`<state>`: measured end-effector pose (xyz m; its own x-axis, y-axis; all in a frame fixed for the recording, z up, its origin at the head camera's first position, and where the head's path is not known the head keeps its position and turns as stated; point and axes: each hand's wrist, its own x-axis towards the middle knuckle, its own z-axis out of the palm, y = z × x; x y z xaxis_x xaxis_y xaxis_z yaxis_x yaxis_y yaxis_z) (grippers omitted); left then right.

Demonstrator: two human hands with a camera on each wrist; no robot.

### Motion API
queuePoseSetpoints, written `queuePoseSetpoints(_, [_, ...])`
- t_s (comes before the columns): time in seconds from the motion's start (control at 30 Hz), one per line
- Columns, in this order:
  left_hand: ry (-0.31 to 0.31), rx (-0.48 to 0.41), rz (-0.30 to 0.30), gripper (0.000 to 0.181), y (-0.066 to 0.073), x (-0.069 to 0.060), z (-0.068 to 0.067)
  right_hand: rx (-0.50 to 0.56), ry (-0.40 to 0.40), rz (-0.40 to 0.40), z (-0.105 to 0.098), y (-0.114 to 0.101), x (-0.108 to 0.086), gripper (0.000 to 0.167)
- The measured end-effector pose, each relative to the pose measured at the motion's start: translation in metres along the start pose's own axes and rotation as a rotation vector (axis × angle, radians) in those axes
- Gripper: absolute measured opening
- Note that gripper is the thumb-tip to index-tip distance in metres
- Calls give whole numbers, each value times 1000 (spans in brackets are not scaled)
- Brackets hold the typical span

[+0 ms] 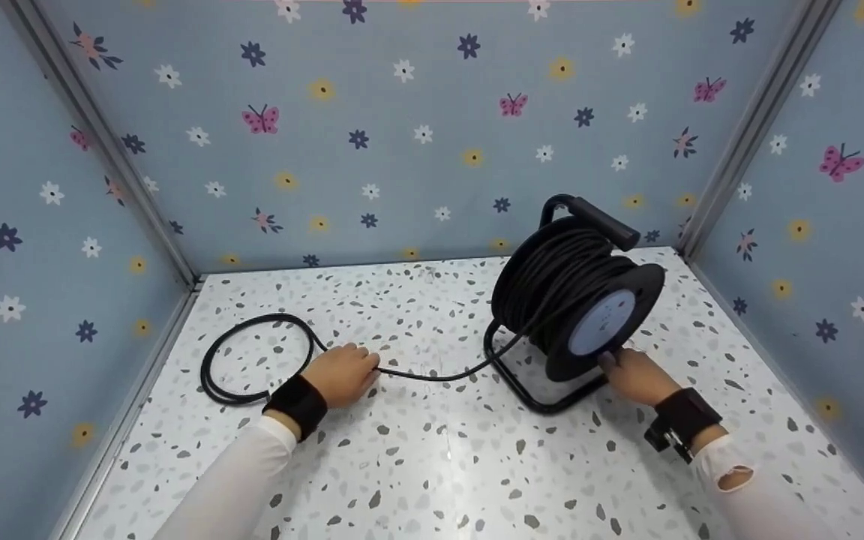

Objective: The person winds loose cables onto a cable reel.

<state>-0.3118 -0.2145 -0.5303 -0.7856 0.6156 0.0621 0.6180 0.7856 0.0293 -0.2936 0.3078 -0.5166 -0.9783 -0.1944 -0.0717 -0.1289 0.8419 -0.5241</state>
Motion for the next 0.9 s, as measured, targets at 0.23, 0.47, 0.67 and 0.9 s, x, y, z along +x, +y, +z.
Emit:
queuePoseSetpoints(0.23, [72,12,31,38,-2,-23,-10,-10,-56,-41,9,-20,-5,36])
queuePoseSetpoints(0.47, [96,-43,34,40,18,-16,-12,87,-77,-75,20,-35,-12,36])
queuePoseSetpoints(0.67, [149,-63,75,42,37,0,-15,196,-98,-116,26,-57,-21,40])
queuePoseSetpoints(0.9, [211,-123,98,38,60,30,-32,281,-28,-252,9,-88,-29,51])
